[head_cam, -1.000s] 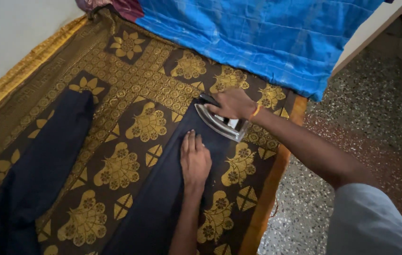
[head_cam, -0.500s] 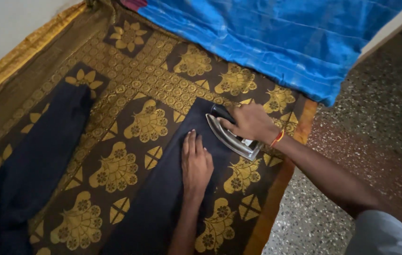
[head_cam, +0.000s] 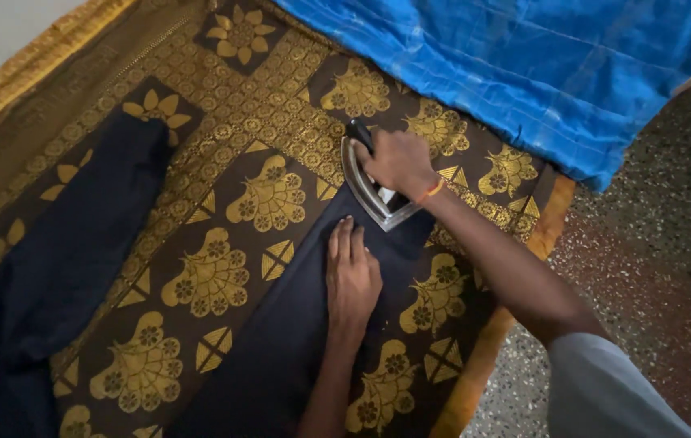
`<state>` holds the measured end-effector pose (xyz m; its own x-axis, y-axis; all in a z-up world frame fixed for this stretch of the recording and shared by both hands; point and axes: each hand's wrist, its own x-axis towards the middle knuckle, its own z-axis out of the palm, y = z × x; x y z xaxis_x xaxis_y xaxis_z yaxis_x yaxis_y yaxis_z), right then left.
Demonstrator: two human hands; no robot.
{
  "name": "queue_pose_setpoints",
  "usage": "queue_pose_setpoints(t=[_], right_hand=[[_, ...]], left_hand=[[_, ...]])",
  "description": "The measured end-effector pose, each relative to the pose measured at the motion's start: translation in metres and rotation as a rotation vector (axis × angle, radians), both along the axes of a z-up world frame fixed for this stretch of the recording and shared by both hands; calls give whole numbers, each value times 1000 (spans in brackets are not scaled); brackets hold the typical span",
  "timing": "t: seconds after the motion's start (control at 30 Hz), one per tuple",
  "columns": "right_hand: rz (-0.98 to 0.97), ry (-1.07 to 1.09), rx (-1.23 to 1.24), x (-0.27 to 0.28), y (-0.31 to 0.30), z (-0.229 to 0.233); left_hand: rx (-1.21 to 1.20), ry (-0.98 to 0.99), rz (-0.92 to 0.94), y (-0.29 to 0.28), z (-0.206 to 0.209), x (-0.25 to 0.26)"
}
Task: The person unfolds a dark pair of trousers on a patterned bedsheet, smooths them out, and uses an electric iron to press the fabric. The person irons the leg sections and the waist area, adjusting the garment with their hands between passes.
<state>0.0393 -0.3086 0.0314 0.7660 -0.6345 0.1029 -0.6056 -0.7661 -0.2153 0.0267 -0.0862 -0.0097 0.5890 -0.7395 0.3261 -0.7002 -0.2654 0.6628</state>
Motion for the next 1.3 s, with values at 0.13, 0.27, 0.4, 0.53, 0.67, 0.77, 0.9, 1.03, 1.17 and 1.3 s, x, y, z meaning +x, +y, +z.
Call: queue_pose_setpoints(t=[0.13,0.27,0.4,0.53,0.67,0.77,0.9,1.03,1.17,1.3], right_hand=[[-61,81,98,11,0,4],[-47,86,158,0,3,14],[-67,215,222,-32,20,26],[-139,264,285,-74,45,38],[-170,176,193,-115,76,40],[-215,96,351,-126,83,43],[-312,79,260,-119,79,35],[-374,-6,334,-106,63,28],[-346,-118,280,-104,55,27],[-398,-147,409,-118,71,37]], left_hand=[[-164,118,46,7,3,2],[-324,232,76,13,0,12],[-299,220,80,14,0,13],[-269,168,53,15,0,13],[-226,122,30,14,-5,13],[-181,125,26,13,-7,13],[-91,179,31,11,-11,14],[-51,187,54,8,-13,15],[-54,176,62,6,-11,15],[-6,187,78,5,-8,16]])
